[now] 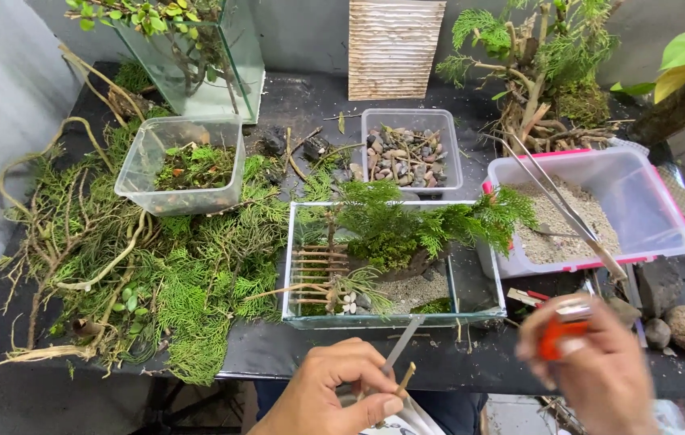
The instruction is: Assembling a miniature twig ladder and decorating a glass terrarium with moss and stones.
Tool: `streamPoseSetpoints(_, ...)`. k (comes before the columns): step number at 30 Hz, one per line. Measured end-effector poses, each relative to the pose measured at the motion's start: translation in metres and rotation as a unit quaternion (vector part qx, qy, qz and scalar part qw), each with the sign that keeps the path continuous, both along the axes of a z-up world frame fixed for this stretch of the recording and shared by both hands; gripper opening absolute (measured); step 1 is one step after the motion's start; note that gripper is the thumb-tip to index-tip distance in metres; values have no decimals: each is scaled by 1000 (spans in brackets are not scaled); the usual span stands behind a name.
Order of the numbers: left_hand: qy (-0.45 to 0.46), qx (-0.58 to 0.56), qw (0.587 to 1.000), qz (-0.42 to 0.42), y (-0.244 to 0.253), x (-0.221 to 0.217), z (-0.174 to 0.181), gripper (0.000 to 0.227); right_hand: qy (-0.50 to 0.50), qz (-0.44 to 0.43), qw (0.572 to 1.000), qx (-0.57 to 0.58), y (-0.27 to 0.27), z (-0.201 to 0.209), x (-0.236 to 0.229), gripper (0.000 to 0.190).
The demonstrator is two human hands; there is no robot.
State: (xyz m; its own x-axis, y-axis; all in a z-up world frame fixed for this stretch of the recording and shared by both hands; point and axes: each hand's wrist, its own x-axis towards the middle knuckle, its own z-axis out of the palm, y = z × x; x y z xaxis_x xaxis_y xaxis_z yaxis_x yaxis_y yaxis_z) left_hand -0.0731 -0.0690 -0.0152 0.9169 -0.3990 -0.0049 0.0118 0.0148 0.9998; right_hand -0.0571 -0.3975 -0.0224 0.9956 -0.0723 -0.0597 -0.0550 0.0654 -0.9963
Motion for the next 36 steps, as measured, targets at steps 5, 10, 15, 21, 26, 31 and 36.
streamPoseSetpoints(5, -52, 15, 997, -62, 10, 2, 10, 10, 78, 147, 984, 60, 53, -22, -13, 24)
streamPoseSetpoints(10, -65, 61, 990, -113, 21, 3, 14, 9, 126, 200, 945, 224, 100, -20, -10, 64)
streamPoseSetpoints(15, -167, 57, 976, -128, 25, 7, 13, 9, 218, 172, 944, 180, 106, -52, -5, 61)
streamPoseSetpoints(21, -117, 97, 980, -128, 29, 7, 12, 10, 281, 160, 918, 231, 108, -59, -5, 54)
streamPoseSetpoints(26, -134, 104, 977, -131, 28, 7, 16, 7, 297, 136, 919, 220, 109, -54, -3, 50)
streamPoseSetpoints(31, -105, 95, 981, -134, 29, 7, 17, 9, 282, 154, 908, 269, 102, -66, -9, 63)
streamPoseSetpoints(36, -129, 89, 976, -149, 28, 10, 13, 10, 242, 136, 916, 289, 121, -47, -1, 47)
